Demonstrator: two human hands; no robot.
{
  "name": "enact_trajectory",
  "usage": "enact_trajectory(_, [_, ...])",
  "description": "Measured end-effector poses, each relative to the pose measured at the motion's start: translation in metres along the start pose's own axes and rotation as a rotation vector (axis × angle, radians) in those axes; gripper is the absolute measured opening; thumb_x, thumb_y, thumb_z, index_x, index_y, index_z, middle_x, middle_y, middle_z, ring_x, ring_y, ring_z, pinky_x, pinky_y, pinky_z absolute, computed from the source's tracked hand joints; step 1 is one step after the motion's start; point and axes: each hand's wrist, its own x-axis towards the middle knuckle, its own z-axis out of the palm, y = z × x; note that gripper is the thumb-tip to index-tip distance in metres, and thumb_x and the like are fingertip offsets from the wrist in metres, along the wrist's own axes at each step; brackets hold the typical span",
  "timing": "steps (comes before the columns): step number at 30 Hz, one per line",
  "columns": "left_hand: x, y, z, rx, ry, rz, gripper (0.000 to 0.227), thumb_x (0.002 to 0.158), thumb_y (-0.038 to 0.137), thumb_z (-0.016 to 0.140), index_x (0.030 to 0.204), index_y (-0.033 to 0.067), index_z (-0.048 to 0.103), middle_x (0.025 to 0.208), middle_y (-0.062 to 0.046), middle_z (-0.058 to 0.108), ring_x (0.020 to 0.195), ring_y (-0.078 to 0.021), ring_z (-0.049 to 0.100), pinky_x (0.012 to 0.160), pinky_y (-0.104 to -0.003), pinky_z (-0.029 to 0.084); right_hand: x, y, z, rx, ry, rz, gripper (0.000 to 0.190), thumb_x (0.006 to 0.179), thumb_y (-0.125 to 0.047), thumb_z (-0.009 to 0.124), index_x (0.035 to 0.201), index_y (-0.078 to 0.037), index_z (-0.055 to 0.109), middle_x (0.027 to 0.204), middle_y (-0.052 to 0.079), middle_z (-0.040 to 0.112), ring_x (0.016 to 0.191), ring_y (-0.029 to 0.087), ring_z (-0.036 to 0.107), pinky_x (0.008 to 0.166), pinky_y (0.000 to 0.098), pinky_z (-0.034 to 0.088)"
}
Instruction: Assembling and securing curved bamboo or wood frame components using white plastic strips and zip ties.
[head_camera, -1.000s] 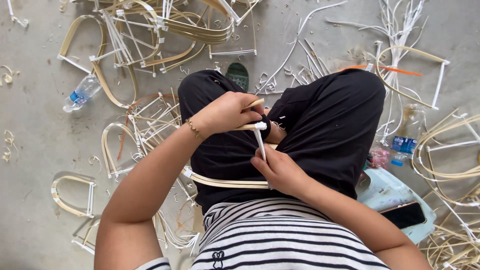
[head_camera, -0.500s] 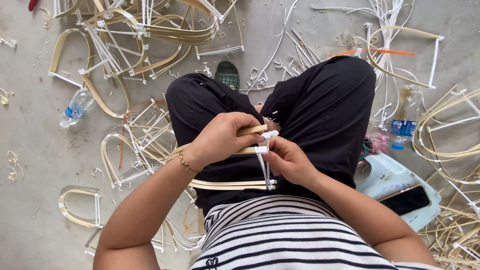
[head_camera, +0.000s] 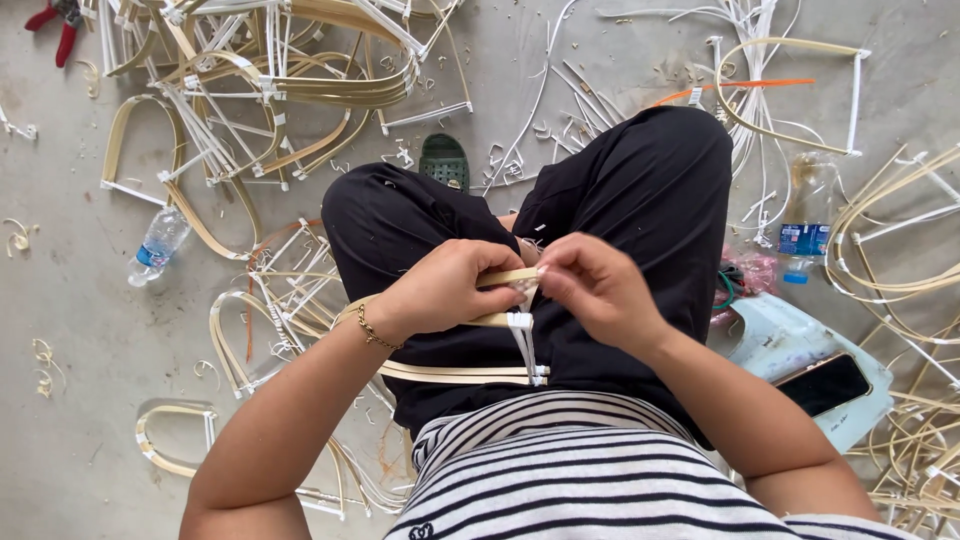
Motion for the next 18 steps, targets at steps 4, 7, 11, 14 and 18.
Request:
enact_trajectory(4, [0.004, -0.004, 0.004, -0.005, -0.047, 0.008, 0.022, 0.084, 0.020, 0.076, 0.100, 0.0041, 0.074, 0.075, -0.008, 0.073, 0.066, -0.0155, 0.068, 0.065, -0.030, 0.054, 0.014, 0.008, -0.032, 0.280, 0.310, 0.004, 0.011, 0.116, -0.015, 0.056, 0.114, -0.004, 0.059, 0.104, 0.005, 0.063, 0.089, 0.010, 0.060, 0.085, 0.0256, 0.052])
enact_trajectory(7, [0.012, -0.007, 0.009, -0.055, -0.066, 0.066, 0.023, 0.083, 0.018, 0.074, 0.102, 0.0040, 0.074, 0.080, -0.007, 0.075, 0.070, -0.0147, 0.070, 0.069, -0.029, 0.055, 0.026, -0.020, -0.043, 0.615, 0.315, 0.034, 0.013, 0.111, -0.020, 0.051, 0.110, -0.008, 0.055, 0.111, 0.003, 0.062, 0.112, 0.015, 0.068, 0.097, 0.0312, 0.056])
enact_trajectory(11, [0.016, -0.004, 0.014, -0.054, -0.110, 0.092, 0.024, 0.083, 0.016, 0.074, 0.104, 0.0045, 0.073, 0.085, -0.007, 0.076, 0.074, -0.0153, 0.072, 0.072, -0.029, 0.056, 0.031, -0.052, -0.073, 1.036, 0.276, -0.089, 0.023, 0.118, -0.027, 0.045, 0.115, -0.006, 0.056, 0.086, 0.001, 0.057, 0.074, 0.011, 0.063, 0.077, 0.0352, 0.058])
enact_trajectory(14, [0.020, -0.001, 0.006, -0.039, -0.080, 0.084, 0.022, 0.083, 0.017, 0.075, 0.100, 0.0047, 0.074, 0.082, -0.006, 0.076, 0.073, -0.0154, 0.072, 0.071, -0.029, 0.056, 0.022, -0.033, -0.092, 0.945, 0.125, 0.007, 0.020, 0.115, -0.022, 0.051, 0.115, -0.005, 0.060, 0.082, 0.000, 0.054, 0.067, 0.008, 0.057, 0.065, 0.0268, 0.052])
enact_trajectory(18, [0.019, -0.003, 0.002, -0.030, -0.034, 0.011, 0.020, 0.082, 0.019, 0.076, 0.095, 0.0049, 0.075, 0.075, -0.007, 0.075, 0.067, -0.0162, 0.071, 0.067, -0.030, 0.056, 0.025, -0.044, -0.057, -0.124, -0.218, 0.035, 0.032, 0.095, -0.011, 0.060, 0.126, -0.003, 0.061, 0.102, 0.003, 0.064, 0.089, 0.010, 0.058, 0.074, 0.0274, 0.050])
